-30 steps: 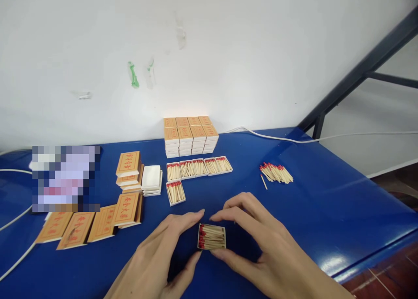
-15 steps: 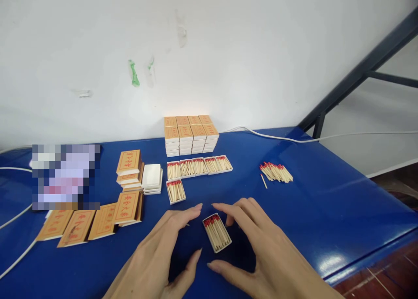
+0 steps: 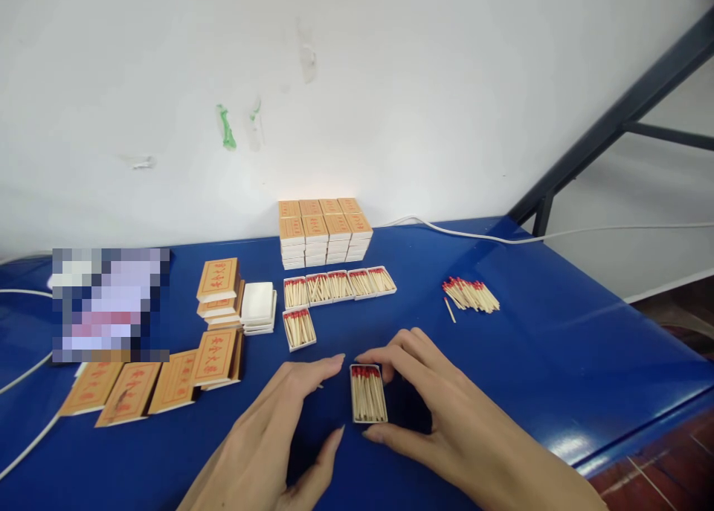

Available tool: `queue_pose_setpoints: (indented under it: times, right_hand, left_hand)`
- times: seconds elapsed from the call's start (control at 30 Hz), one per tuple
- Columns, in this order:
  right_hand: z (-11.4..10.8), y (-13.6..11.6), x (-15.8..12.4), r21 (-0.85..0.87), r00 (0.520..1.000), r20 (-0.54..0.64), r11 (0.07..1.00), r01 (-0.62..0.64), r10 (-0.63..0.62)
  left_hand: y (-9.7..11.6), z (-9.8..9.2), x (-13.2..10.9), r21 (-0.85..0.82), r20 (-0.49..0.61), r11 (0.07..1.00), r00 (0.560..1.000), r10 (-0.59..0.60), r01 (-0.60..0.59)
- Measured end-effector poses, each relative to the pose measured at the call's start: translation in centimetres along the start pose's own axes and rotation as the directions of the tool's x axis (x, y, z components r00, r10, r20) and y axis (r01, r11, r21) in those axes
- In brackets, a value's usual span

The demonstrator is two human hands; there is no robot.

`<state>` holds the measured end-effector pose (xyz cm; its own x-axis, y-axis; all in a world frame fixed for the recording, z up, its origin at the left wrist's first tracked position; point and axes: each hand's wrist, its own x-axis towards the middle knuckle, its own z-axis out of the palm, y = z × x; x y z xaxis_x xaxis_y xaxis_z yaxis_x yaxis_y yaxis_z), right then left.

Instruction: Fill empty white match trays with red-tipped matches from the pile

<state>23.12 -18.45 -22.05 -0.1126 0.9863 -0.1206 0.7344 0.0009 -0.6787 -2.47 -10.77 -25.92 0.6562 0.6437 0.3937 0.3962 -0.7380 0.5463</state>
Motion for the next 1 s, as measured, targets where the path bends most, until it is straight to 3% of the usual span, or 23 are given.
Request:
queue_pose_setpoints:
  times: [0.33,0.6,1.0]
  right_hand:
    - [-0.34,-0.45,0.37,-0.008,1.0,0.003,1.0,-0.029,0.029]
    - [-0.39,-0.46,0.35,0.001,1.0,0.01,1.0,-0.01,0.01]
    - [-0.11,-0.23,0.64,-0.014,1.0,-0.027,1.0,-0.006,0.006]
  left_hand:
    - [0.14,-0.23,0.14,0.014,-0.007,1.0,1.0,0.02,-0.019]
    - [0.47,-0.59,0.51,0.045,0.007,0.994,0.995,0.104,-0.105]
    - [0.64,-0.66,0.65,0.041,-0.012,0.995,0.996,0.087,-0.087]
